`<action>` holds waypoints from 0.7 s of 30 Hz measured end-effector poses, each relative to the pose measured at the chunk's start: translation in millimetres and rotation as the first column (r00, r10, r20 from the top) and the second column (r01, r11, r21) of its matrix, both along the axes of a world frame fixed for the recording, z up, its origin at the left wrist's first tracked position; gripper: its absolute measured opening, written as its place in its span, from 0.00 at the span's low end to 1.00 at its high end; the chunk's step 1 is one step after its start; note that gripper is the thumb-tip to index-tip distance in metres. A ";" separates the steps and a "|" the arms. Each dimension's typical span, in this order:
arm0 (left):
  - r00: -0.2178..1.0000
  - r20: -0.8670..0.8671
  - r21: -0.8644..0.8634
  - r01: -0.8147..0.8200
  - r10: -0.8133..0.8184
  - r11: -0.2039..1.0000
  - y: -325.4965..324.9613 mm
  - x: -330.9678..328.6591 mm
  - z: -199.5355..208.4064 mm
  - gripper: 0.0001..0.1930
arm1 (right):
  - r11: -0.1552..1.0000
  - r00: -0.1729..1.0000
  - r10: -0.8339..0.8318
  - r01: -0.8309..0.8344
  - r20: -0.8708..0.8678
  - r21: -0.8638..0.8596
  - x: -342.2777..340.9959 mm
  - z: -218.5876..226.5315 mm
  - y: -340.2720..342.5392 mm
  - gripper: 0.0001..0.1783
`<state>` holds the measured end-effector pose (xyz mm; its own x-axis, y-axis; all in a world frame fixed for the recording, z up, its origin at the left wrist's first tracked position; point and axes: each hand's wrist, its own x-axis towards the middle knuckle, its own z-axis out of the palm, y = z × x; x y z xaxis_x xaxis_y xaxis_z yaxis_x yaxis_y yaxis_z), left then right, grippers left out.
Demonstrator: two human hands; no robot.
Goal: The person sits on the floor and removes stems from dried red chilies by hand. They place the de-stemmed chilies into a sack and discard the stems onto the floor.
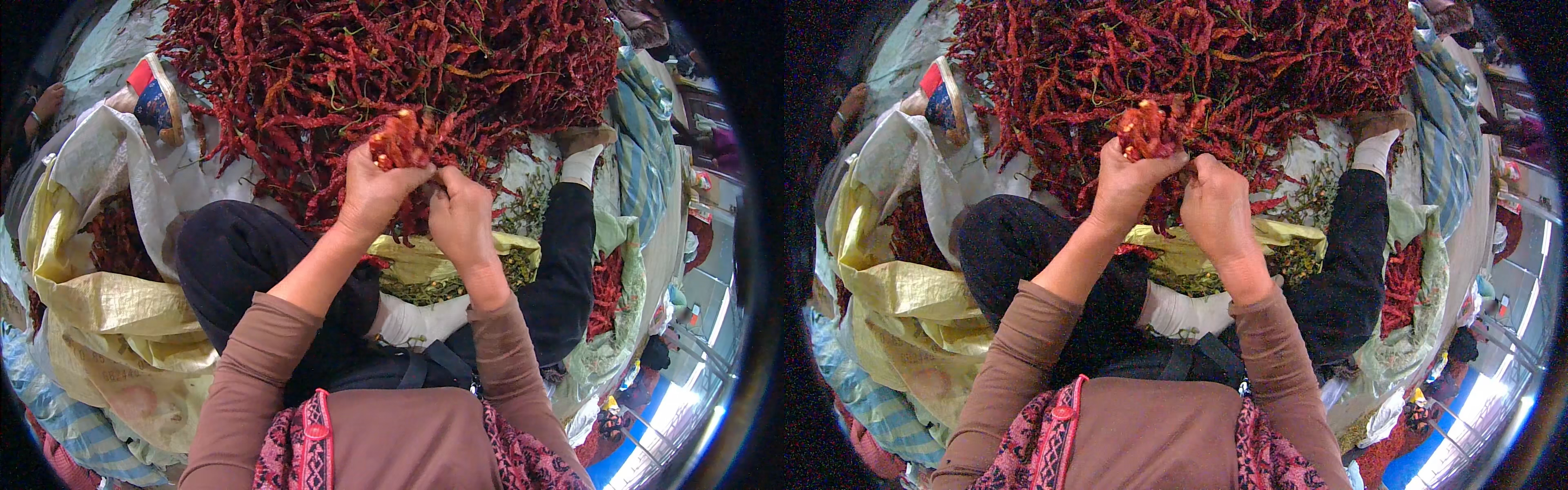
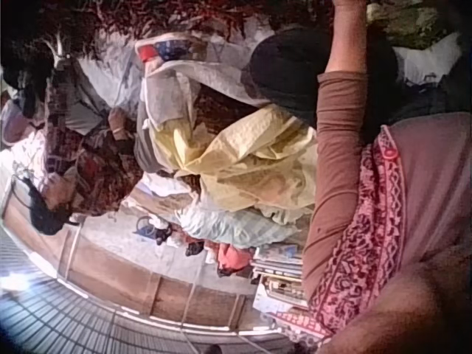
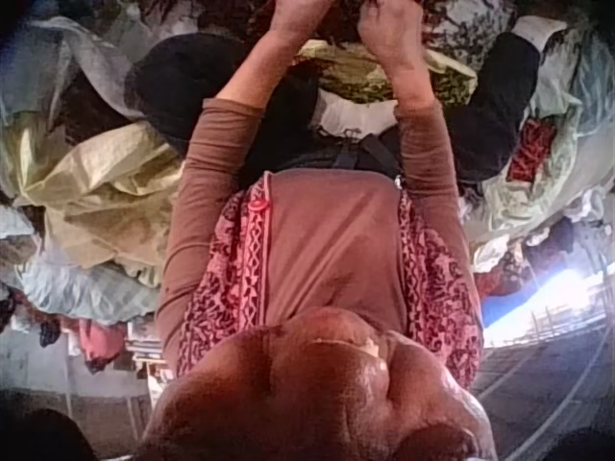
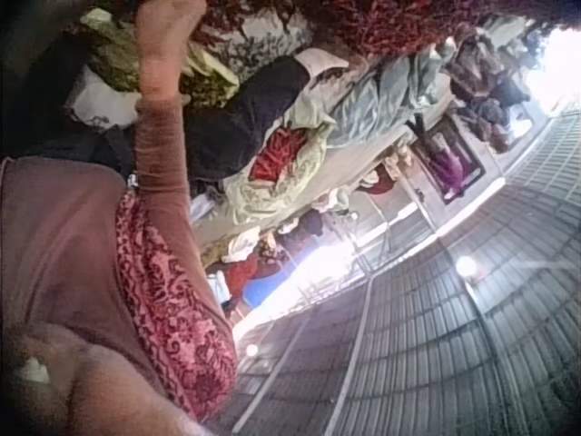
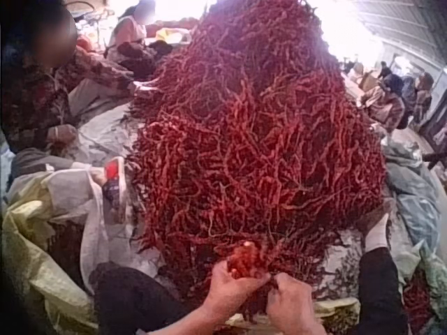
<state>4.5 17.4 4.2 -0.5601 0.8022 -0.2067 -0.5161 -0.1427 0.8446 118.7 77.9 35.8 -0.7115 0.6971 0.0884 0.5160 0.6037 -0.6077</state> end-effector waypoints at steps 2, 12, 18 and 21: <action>0.985 -0.172 0.095 -0.015 0.032 0.995 -0.7 5.8 2.5 0.09 | 0.998 0.998 -0.040 0.043 0.049 -0.045 -0.9 -12.5 1.0 0.06; 0.701 0.710 0.005 -0.096 0.065 0.995 -1.2 -15.4 2.7 0.04 | 0.989 0.989 -0.147 0.146 -0.011 -0.033 23.2 27.9 6.7 0.06; 0.639 0.764 0.176 -0.069 -0.092 0.982 -3.6 -18.1 1.1 0.09 | 0.992 0.981 -0.080 0.062 -0.174 -0.108 2.8 50.7 -25.8 0.04; 0.650 0.734 0.305 -0.052 -0.200 0.951 -3.5 -17.7 0.5 0.10 | 0.988 0.983 -0.040 0.012 -0.181 -0.155 -6.8 37.8 -32.2 0.06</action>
<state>-13.2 13.9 4.7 -0.2485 0.9236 -0.2918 -0.9685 -0.2319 0.0908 111.9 45.6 73.6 -0.6743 0.7306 0.1069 0.4019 0.4846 -0.7769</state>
